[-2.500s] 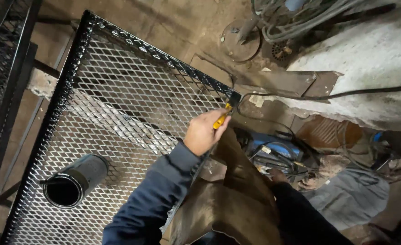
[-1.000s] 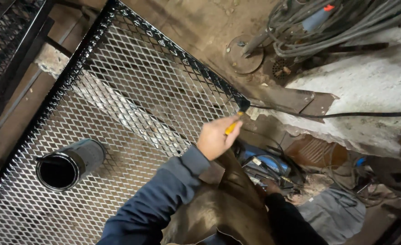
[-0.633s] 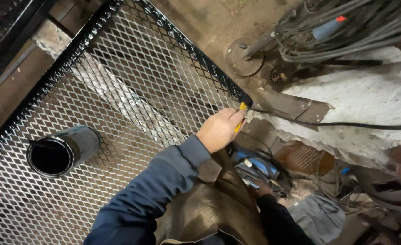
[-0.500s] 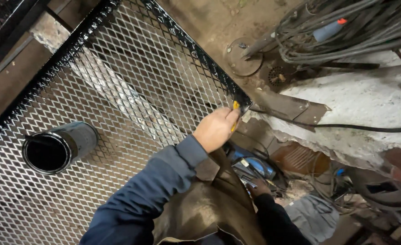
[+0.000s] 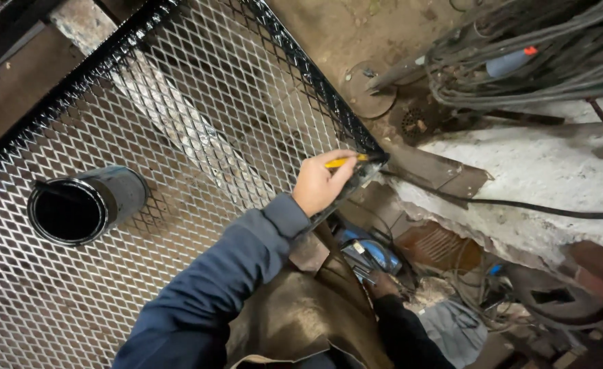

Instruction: Painting a metal mesh grate with black paint using a brush.

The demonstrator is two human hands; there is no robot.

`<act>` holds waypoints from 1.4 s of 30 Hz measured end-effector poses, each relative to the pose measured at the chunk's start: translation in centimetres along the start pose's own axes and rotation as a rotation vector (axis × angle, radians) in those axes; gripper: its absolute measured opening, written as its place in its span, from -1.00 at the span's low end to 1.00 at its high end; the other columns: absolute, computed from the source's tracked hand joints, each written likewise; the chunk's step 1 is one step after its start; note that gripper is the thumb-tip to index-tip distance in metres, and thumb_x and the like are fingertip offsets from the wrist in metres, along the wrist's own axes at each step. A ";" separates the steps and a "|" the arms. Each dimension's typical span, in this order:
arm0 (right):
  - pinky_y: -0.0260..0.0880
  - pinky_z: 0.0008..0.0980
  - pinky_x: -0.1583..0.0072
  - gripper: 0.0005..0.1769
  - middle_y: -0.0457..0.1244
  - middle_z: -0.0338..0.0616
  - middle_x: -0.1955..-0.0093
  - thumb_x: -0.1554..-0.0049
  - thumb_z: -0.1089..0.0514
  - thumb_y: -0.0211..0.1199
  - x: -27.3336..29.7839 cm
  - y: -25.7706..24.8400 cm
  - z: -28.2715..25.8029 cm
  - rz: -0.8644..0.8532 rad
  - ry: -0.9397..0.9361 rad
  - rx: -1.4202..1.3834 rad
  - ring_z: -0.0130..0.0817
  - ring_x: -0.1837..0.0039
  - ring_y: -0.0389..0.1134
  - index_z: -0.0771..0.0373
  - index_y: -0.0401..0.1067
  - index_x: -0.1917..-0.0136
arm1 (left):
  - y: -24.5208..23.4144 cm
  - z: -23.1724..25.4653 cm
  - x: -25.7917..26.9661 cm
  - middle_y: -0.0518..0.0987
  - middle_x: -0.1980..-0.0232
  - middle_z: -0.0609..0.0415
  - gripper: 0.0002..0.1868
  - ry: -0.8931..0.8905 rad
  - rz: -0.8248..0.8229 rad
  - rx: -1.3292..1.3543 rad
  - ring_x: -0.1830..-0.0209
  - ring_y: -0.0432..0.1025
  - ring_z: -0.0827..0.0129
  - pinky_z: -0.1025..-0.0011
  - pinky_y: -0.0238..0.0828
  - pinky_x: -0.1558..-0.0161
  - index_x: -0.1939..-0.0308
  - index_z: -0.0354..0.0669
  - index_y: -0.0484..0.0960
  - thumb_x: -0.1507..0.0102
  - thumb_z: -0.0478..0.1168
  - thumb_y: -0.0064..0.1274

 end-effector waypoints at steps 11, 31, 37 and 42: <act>0.49 -0.12 -0.15 -0.47 0.37 0.01 -0.22 -0.03 -0.11 0.45 -0.9 0.9 3.6 0.163 -0.044 -0.037 -0.07 -0.14 0.45 0.06 0.48 -0.23 | 0.5 -2.1 1.5 0.72 0.21 0.01 -0.72 -0.115 0.021 0.207 0.31 0.56 0.52 0.51 0.54 0.23 -0.09 -0.33 0.70 -0.41 -0.20 0.09; 0.47 -0.10 -0.17 -0.45 0.40 0.04 -0.11 0.04 -0.22 0.49 0.7 -3.2 -0.3 0.293 -0.231 -0.009 -0.01 -0.17 0.43 0.15 0.53 -0.06 | 5.4 0.2 2.1 0.65 0.36 -0.08 -0.73 0.298 -0.242 -0.390 0.47 0.56 0.23 0.32 0.60 0.34 0.08 -0.28 0.66 -0.47 -0.13 -0.01; 0.51 -0.14 -0.16 -0.45 0.41 0.04 -0.16 -0.14 -0.21 0.32 3.4 -5.6 -3.7 -0.072 0.121 -0.044 -0.05 -0.08 0.53 0.18 0.47 -0.24 | 0.5 4.0 -1.0 0.67 0.30 -0.13 -0.72 0.250 -0.059 -0.424 0.48 0.58 0.17 0.29 0.59 0.37 0.01 -0.35 0.66 -0.45 -0.15 0.01; 0.50 -0.11 -0.15 -0.35 0.36 0.02 -0.22 0.02 -0.27 0.43 2.3 -3.6 -0.4 0.146 0.020 -0.170 -0.08 -0.15 0.48 0.15 0.48 -0.19 | 0.9 3.7 -0.5 0.71 0.17 -0.16 -0.73 0.303 -0.056 -0.186 0.32 0.61 0.14 0.30 0.61 0.20 0.01 -0.30 0.69 -0.41 -0.14 0.07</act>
Point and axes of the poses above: each hand's wrist, its own x-axis away from the middle knuckle, its own y-axis out of the palm, z = x × y, the point moved 8 cm from there along -x, towards the middle knuckle
